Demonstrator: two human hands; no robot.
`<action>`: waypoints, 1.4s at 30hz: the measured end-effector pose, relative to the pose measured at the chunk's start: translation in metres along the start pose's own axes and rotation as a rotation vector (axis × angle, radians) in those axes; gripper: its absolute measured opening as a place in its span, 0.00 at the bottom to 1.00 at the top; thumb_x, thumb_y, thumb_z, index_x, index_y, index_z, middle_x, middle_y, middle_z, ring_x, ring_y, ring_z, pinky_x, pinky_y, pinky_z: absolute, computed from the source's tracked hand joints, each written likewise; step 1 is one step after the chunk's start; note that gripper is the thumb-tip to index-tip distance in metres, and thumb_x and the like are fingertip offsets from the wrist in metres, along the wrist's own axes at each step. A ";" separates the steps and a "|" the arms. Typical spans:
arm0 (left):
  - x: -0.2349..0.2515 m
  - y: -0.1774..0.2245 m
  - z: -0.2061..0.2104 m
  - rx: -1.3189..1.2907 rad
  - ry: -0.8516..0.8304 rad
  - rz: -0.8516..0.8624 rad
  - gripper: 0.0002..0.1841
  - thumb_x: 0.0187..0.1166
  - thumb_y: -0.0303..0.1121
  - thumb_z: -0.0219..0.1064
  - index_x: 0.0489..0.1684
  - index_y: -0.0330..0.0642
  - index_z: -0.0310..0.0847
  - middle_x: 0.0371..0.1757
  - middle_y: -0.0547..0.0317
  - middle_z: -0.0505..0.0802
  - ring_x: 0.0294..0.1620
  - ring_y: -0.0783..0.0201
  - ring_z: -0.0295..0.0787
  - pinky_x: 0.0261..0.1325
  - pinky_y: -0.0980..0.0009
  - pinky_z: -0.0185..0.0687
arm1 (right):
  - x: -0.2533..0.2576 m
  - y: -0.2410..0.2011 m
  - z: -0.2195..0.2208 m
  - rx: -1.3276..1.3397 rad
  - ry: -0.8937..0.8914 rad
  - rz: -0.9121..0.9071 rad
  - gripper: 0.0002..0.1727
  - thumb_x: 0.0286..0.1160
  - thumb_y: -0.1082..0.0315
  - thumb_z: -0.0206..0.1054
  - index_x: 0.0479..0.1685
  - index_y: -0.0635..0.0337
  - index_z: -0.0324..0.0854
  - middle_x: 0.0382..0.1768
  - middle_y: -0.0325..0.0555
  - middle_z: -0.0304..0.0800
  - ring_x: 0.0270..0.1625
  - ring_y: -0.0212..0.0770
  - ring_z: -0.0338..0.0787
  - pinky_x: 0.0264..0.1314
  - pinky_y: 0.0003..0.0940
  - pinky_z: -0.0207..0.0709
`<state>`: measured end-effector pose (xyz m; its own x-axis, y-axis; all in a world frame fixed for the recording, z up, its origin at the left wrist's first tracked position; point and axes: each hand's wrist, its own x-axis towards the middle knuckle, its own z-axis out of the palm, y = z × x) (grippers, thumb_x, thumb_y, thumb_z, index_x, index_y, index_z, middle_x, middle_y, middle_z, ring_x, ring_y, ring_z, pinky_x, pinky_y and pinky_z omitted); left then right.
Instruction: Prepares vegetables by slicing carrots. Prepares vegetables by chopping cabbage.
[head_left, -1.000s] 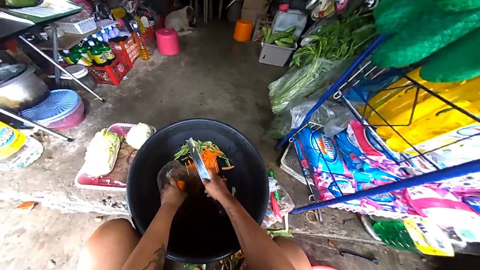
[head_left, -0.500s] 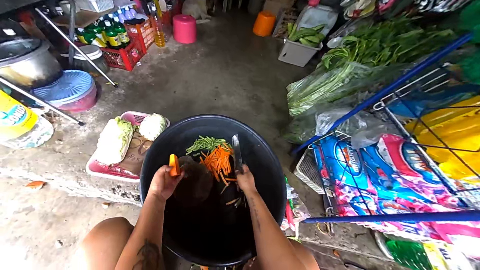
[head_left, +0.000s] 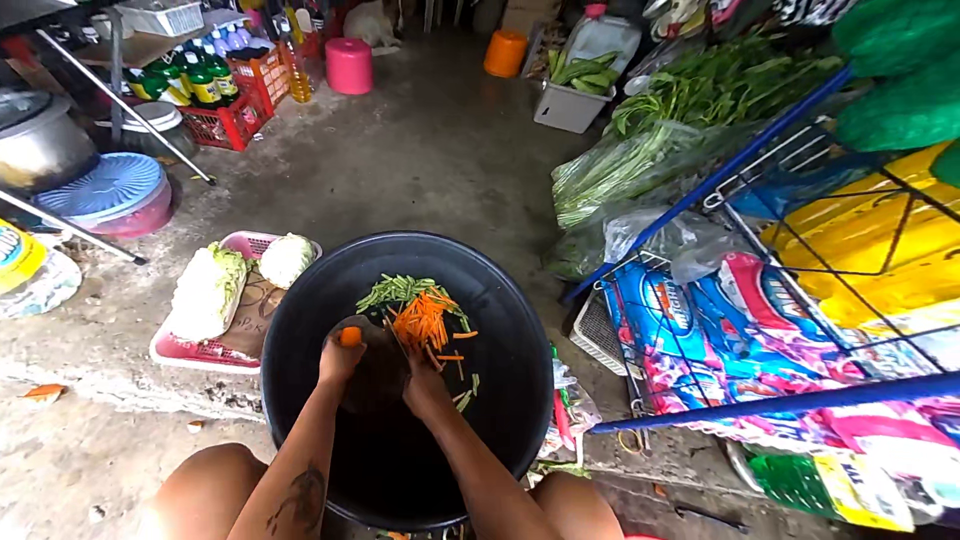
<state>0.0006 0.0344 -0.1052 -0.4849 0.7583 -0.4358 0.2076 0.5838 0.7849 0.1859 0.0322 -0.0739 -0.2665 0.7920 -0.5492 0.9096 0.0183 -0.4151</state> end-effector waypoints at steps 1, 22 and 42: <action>0.000 0.004 0.004 0.143 0.016 0.041 0.38 0.74 0.35 0.77 0.85 0.34 0.64 0.76 0.33 0.81 0.76 0.41 0.81 0.78 0.46 0.76 | -0.003 -0.003 0.002 -0.005 -0.024 0.003 0.35 0.85 0.67 0.59 0.93 0.52 0.55 0.72 0.62 0.83 0.71 0.60 0.87 0.72 0.59 0.80; 0.013 0.006 0.017 -0.009 -0.169 -0.110 0.20 0.86 0.37 0.67 0.70 0.36 0.80 0.63 0.40 0.90 0.61 0.47 0.90 0.65 0.48 0.86 | 0.007 -0.004 0.016 -0.052 -0.102 -0.017 0.26 0.96 0.59 0.46 0.89 0.50 0.58 0.60 0.60 0.90 0.63 0.61 0.92 0.64 0.59 0.85; 0.020 0.015 0.022 0.083 -0.157 -0.176 0.19 0.86 0.36 0.66 0.68 0.34 0.81 0.59 0.40 0.91 0.55 0.51 0.93 0.62 0.53 0.88 | -0.033 -0.018 -0.031 -0.231 -0.092 0.026 0.30 0.92 0.68 0.49 0.93 0.47 0.56 0.68 0.63 0.85 0.66 0.64 0.90 0.62 0.61 0.84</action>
<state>0.0123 0.0648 -0.1122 -0.3829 0.6746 -0.6312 0.2040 0.7281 0.6544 0.1884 0.0246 -0.0259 -0.2601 0.7356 -0.6255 0.9625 0.1459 -0.2286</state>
